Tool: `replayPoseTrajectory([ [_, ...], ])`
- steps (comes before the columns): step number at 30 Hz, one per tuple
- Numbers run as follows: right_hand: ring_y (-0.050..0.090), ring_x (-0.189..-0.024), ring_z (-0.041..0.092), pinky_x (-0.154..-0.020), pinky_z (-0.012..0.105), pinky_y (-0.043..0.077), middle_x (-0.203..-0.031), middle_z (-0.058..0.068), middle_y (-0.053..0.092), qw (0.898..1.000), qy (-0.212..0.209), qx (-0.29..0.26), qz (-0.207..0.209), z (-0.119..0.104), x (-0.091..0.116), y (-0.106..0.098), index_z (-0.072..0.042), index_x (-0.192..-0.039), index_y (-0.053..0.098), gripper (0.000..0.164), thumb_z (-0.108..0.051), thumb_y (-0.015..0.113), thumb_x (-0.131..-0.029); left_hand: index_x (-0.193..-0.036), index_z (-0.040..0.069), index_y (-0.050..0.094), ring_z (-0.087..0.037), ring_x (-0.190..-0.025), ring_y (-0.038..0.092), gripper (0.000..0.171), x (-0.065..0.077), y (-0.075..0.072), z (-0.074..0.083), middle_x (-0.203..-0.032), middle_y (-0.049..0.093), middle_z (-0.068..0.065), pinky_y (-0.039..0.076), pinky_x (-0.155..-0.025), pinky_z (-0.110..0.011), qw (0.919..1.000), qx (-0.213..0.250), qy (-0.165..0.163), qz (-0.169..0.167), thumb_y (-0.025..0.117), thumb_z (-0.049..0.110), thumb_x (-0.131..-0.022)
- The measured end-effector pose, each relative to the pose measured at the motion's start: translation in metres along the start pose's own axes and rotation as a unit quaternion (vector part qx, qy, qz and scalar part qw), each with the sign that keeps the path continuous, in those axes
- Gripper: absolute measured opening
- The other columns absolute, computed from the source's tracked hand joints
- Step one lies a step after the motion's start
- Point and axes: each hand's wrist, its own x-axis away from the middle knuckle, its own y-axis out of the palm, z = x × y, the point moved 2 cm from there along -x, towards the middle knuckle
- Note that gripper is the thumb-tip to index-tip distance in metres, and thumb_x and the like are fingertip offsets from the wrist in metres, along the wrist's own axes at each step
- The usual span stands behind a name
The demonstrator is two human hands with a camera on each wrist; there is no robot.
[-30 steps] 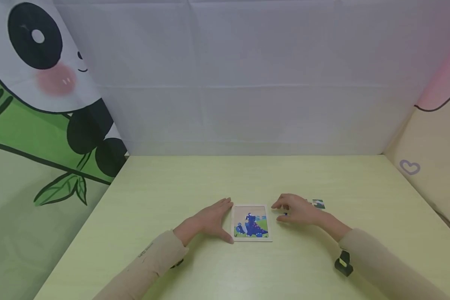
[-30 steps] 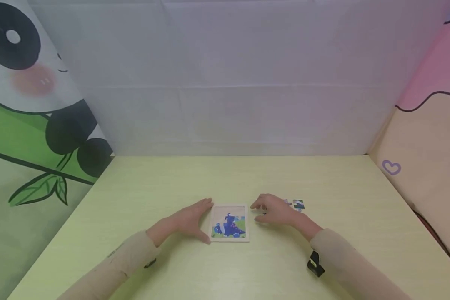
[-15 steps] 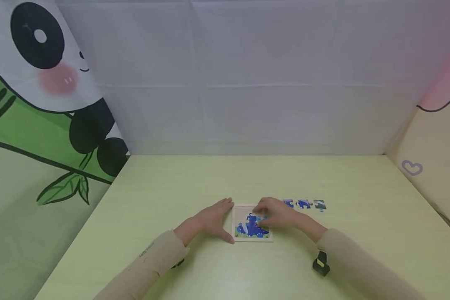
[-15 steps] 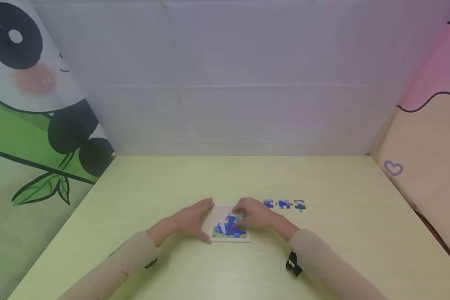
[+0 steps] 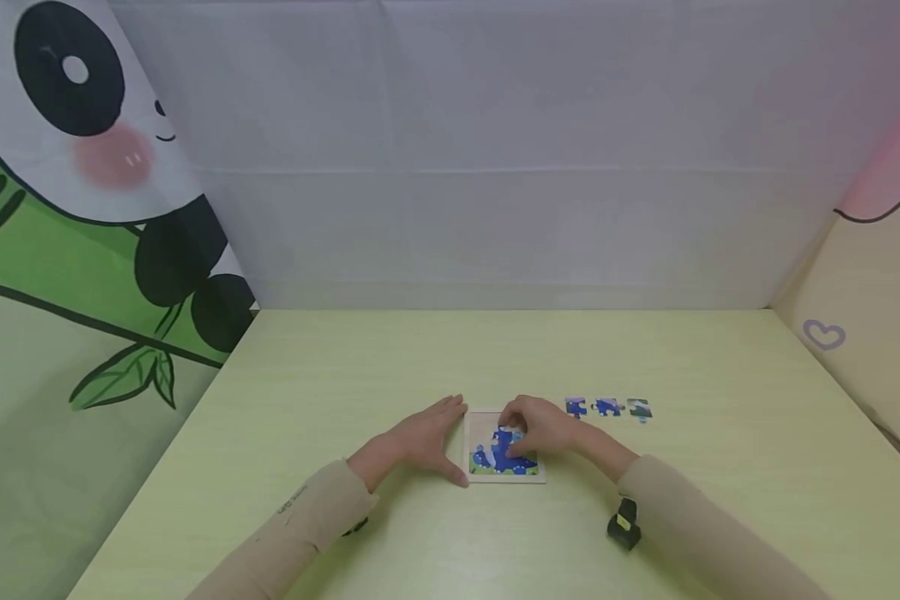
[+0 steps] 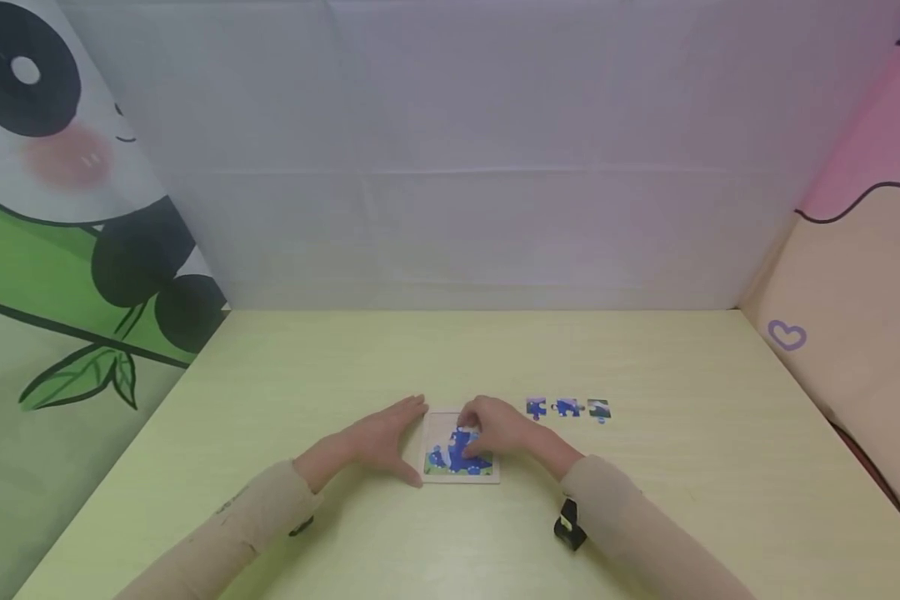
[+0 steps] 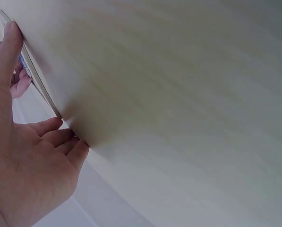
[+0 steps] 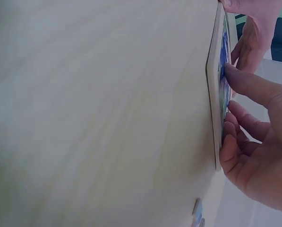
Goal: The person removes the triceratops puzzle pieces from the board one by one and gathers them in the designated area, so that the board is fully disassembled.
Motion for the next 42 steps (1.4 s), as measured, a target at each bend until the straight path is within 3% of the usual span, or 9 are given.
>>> replayPoseTrajectory([
  [10, 0.051, -0.076, 0.012, -0.070, 0.024, 0.048, -0.083, -0.003, 0.057, 0.999, 0.010, -0.037, 0.000, -0.0010, -0.0006, 0.0017, -0.006, -0.100, 0.060, 0.034, -0.009, 0.076, -0.071, -0.143, 0.005, 0.022, -0.025, -0.138, 0.012, 0.114, -0.0002, 0.0008, 0.0011, -0.151, 0.015, -0.011, 0.019, -0.111, -0.039, 1.0000, 0.004, 0.004, 0.008, 0.075, 0.059, -0.058],
  [34, 0.053, -0.077, 0.009, -0.069, 0.021, 0.049, -0.091, 0.000, 0.063, 0.999, -0.023, 0.001, 0.023, -0.0070, 0.0030, -0.0009, 0.000, -0.108, 0.064, 0.039, -0.014, 0.075, -0.073, -0.144, 0.005, 0.021, -0.024, -0.138, 0.011, 0.114, 0.0035, -0.0029, -0.0003, -0.151, 0.014, -0.011, 0.019, -0.111, -0.039, 1.0000, 0.004, 0.005, 0.002, 0.074, 0.060, -0.059],
  [42, 0.055, -0.079, 0.011, -0.067, 0.019, 0.049, -0.090, 0.001, 0.062, 0.999, -0.039, -0.014, 0.030, -0.0094, 0.0067, -0.0042, 0.002, -0.108, 0.063, 0.041, -0.013, 0.076, -0.072, -0.144, 0.006, 0.021, -0.024, -0.138, 0.011, 0.114, 0.0022, -0.0019, -0.0008, -0.151, 0.014, -0.011, 0.019, -0.111, -0.040, 0.9999, 0.008, 0.006, 0.003, 0.074, 0.060, -0.059],
])
